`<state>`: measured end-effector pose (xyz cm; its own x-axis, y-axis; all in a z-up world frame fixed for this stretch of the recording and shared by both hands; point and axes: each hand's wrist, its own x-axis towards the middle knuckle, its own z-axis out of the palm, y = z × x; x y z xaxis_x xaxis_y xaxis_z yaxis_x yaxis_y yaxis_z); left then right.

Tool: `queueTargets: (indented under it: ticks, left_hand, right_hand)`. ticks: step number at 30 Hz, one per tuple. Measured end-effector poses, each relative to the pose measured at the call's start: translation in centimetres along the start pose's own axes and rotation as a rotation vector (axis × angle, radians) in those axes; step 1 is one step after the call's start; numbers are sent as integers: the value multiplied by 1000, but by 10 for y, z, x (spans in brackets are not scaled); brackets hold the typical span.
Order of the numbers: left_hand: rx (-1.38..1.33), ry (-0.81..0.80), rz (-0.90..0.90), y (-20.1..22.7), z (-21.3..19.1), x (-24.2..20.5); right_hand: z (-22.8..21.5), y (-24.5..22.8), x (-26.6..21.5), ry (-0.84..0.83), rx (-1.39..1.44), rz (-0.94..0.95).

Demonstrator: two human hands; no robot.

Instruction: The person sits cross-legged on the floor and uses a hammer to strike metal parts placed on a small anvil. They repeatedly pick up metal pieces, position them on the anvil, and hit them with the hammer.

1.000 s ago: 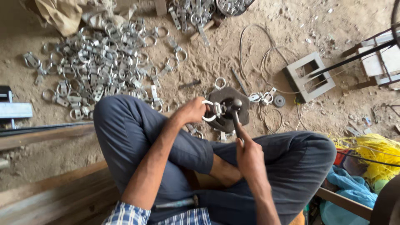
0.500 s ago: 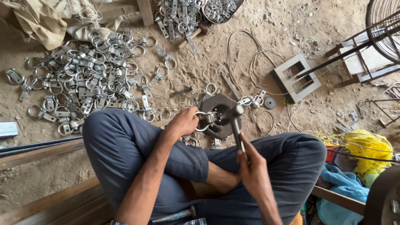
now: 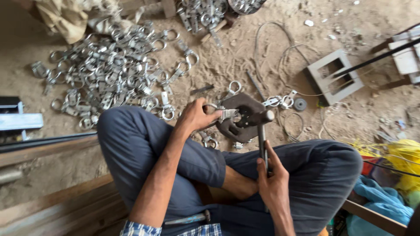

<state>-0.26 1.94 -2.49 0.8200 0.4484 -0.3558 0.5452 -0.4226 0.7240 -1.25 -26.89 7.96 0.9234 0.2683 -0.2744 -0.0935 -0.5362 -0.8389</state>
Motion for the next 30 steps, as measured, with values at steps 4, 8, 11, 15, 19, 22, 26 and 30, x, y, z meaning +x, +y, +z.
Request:
queueTargets:
  ticks: [4, 8, 11, 15, 19, 22, 26, 30]
  left_hand:
    - [95, 83, 7, -18, 7, 12]
    - [233, 273, 80, -37, 14, 17]
    - [87, 78, -93, -32, 10, 20]
    - [60, 184, 6, -27, 5, 12]
    - [67, 216, -5, -14, -5, 8]
    - [61, 186, -87, -4, -12, 4]
    - [100, 258, -6, -9, -8, 2]
    - [39, 426, 102, -22, 7, 10]
  right_hand:
    - [1, -9, -1, -5, -124, -64]
    - [2, -21, 1, -17, -186, -138]
    - [4, -31, 3, -4, -282, -161]
    - [7, -41, 2, 83, -242, -566]
    - [21, -42, 6, 140, -233, -623]
    - [42, -36, 14, 90, -266, -560]
    - [57, -27, 14, -34, -351, -327]
    - [53, -20, 13, -39, -363, -422]
